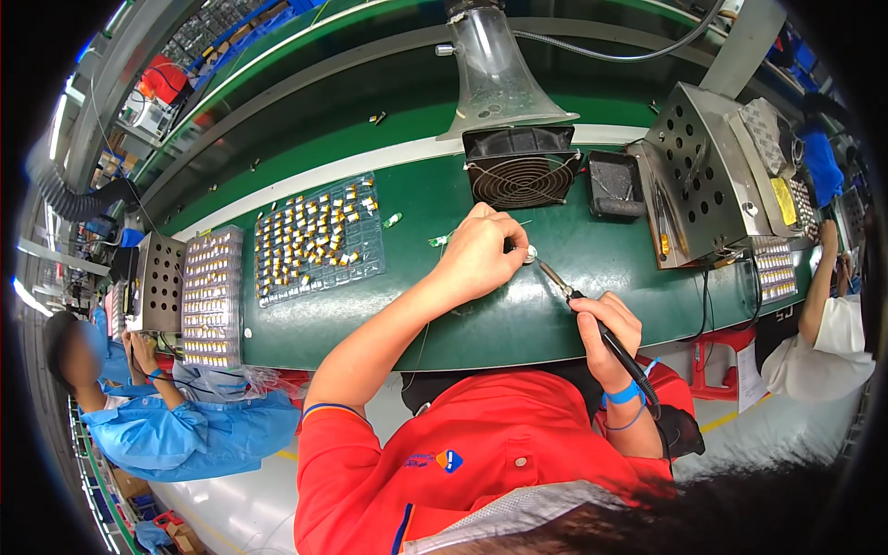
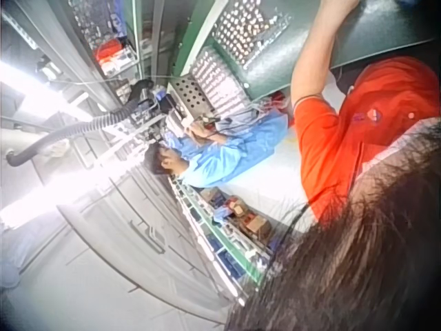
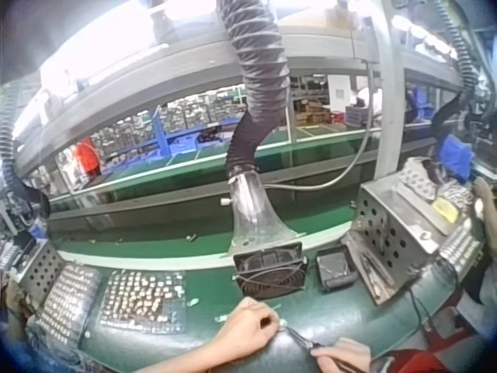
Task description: Soldering small electronic components onto a base at an assembly workstation.
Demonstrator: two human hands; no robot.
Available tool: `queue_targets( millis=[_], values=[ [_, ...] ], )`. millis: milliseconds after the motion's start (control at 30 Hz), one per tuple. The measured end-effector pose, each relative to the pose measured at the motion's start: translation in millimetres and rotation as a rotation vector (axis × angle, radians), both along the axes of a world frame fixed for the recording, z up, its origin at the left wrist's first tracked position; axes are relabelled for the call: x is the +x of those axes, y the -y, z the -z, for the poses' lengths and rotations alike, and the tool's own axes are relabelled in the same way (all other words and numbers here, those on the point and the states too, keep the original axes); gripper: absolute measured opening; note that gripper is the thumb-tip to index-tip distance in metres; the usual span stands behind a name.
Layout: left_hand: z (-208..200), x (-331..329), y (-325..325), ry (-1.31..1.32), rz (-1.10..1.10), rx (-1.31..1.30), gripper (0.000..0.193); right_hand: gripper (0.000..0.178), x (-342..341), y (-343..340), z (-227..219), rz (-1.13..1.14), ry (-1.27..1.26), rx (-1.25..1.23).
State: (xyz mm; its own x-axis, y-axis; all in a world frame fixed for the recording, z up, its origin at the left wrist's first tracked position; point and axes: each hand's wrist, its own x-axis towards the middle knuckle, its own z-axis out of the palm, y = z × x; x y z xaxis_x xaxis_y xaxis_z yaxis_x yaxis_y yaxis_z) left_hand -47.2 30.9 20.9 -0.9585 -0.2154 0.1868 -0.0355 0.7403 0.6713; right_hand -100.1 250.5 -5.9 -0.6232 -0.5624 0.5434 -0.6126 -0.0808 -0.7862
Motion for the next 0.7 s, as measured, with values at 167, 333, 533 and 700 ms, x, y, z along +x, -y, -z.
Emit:
queue_targets(
  millis=[167, 333, 533, 700],
  values=[
    [-0.7, -1.1, -0.2, 0.029, -0.013, -0.006, 0.007, 0.015, -1.1, 0.3, 0.4, 0.012, -0.02, 0.017],
    [-0.2, -2.4, 1.0, 0.031, -0.014, 0.016, 0.006, 0.017, -1.1, 1.8, -0.1, 0.033, -0.012, 0.015],
    [-0.9, -3.0, 2.7, 0.038, 0.006, 0.02, 0.006, 0.017, -1.8, 2.0, -0.5, 0.029, -0.007, 0.029],
    [-1.2, -3.2, 2.3, 0.024, 0.011, 0.03, 0.007, 0.011, -1.6, 1.8, 0.1, -0.01, -0.008, 0.031]
  ],
)
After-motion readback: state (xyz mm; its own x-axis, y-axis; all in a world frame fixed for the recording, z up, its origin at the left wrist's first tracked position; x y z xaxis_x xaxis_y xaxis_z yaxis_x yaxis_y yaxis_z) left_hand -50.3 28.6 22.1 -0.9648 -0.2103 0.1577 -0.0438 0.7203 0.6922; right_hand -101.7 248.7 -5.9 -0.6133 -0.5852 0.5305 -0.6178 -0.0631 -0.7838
